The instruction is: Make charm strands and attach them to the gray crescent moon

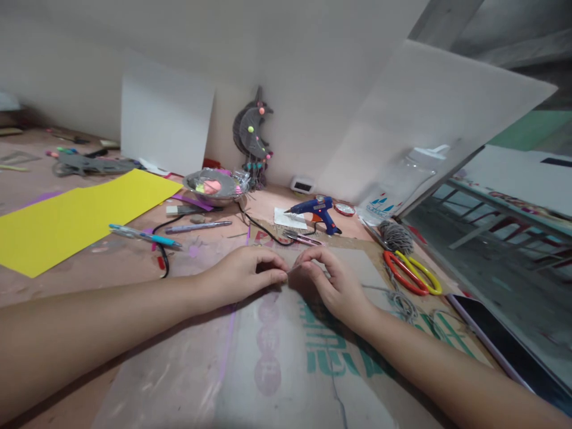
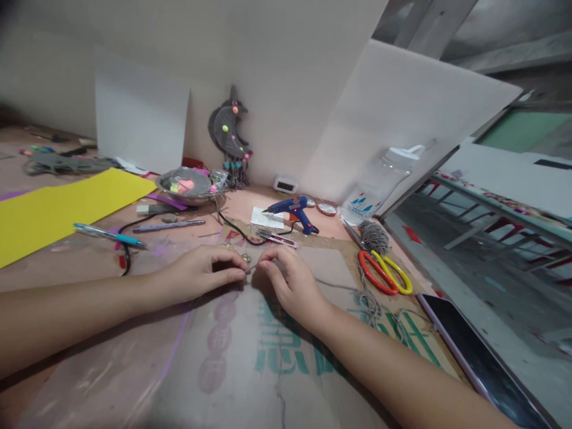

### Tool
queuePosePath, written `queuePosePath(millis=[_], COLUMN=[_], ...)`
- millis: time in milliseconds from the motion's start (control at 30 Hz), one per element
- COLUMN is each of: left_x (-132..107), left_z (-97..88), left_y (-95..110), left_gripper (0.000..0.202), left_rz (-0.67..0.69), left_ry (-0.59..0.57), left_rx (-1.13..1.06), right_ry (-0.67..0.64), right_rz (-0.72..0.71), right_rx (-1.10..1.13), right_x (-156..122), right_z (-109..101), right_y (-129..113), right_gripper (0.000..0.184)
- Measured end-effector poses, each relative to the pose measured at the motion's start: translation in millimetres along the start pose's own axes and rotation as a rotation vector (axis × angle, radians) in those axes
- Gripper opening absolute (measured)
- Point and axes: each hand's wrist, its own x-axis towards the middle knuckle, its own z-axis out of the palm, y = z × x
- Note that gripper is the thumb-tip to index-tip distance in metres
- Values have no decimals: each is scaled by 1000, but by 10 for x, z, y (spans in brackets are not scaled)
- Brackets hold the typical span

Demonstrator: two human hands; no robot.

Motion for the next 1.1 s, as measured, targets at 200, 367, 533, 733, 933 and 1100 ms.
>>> queuePosePath(millis=[200, 367, 533, 733, 933, 1100], left_x=[-1, -7, -7, -3, 2, 3], left_z=[1, 0, -17, -15, -13, -11], left_y=[0, -12, -21, -6, 19, 18], left_gripper=[15, 17, 25, 24, 21, 16], left_rz=[72, 67, 60, 60, 98, 95], left_ry=[2, -19, -10, 33, 41, 17], left_rx=[73, 56, 13, 6, 64, 43], right_ry=[42, 17, 1, 27, 27, -23], right_rz=[-26, 30, 62, 24, -17, -117], right_rx=[-13, 64, 150, 90, -8, -70], right_x=[-2, -26, -37, -21, 2, 9], right_z=[10, 17, 21, 12, 9, 29], right_y=[-3, 3, 33, -9, -50, -49], right_gripper=[9, 10, 13, 13, 11, 10])
